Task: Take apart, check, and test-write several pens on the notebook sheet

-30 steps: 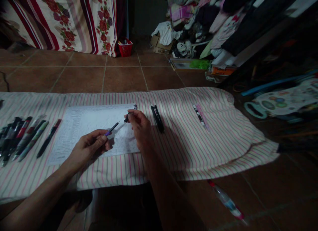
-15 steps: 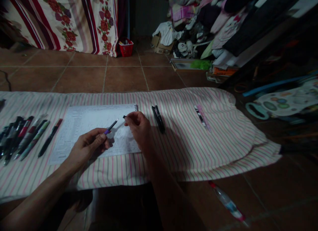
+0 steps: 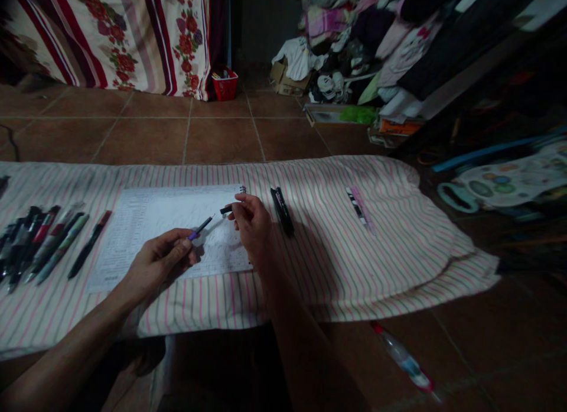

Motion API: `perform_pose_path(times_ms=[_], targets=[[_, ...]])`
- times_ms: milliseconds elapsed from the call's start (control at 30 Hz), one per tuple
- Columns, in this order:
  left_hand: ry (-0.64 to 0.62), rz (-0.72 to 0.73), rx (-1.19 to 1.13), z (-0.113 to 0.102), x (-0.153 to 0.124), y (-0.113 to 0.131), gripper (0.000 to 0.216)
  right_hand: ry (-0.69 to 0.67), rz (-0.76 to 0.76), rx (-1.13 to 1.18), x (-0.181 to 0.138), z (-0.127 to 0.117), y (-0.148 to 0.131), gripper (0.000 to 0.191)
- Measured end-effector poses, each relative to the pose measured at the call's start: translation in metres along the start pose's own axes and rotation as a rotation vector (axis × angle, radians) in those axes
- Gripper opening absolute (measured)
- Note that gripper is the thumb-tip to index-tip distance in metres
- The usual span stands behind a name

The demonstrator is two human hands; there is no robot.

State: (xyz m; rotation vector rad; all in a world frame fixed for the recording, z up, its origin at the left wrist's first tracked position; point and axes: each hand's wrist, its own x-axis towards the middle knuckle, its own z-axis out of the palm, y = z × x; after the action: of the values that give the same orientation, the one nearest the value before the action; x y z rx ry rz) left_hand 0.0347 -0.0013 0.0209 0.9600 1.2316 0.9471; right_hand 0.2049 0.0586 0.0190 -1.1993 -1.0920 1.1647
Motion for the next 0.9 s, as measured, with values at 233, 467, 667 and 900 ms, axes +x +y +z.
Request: perform_pose_path(times_ms=[233,467,667,900], targets=[[-0.016,-0.002,0.02,0.0001,0.0002,-0.0012,0.029,-0.003,0.012,-0.046,-0.0013,0.0011,-0.0051,0.022],[-0.035,0.008,0.052,0.0015,-0.0005,-0.0023,0.03,-0.012,0.035,-0.018,-0.0039,0.0021,-0.0054,0.022],[-0.065,0.023,0.047,0.0012,0.0009,-0.0069,0.029,0.002,0.033,-0.011,-0.0035,0.0016,-0.0041,0.022],[-0.065,0.004,0.051,0.0019,0.001,-0.0084,0.032,-0.025,0.017,0.012,-0.0029,0.0013,-0.0032,0.022]])
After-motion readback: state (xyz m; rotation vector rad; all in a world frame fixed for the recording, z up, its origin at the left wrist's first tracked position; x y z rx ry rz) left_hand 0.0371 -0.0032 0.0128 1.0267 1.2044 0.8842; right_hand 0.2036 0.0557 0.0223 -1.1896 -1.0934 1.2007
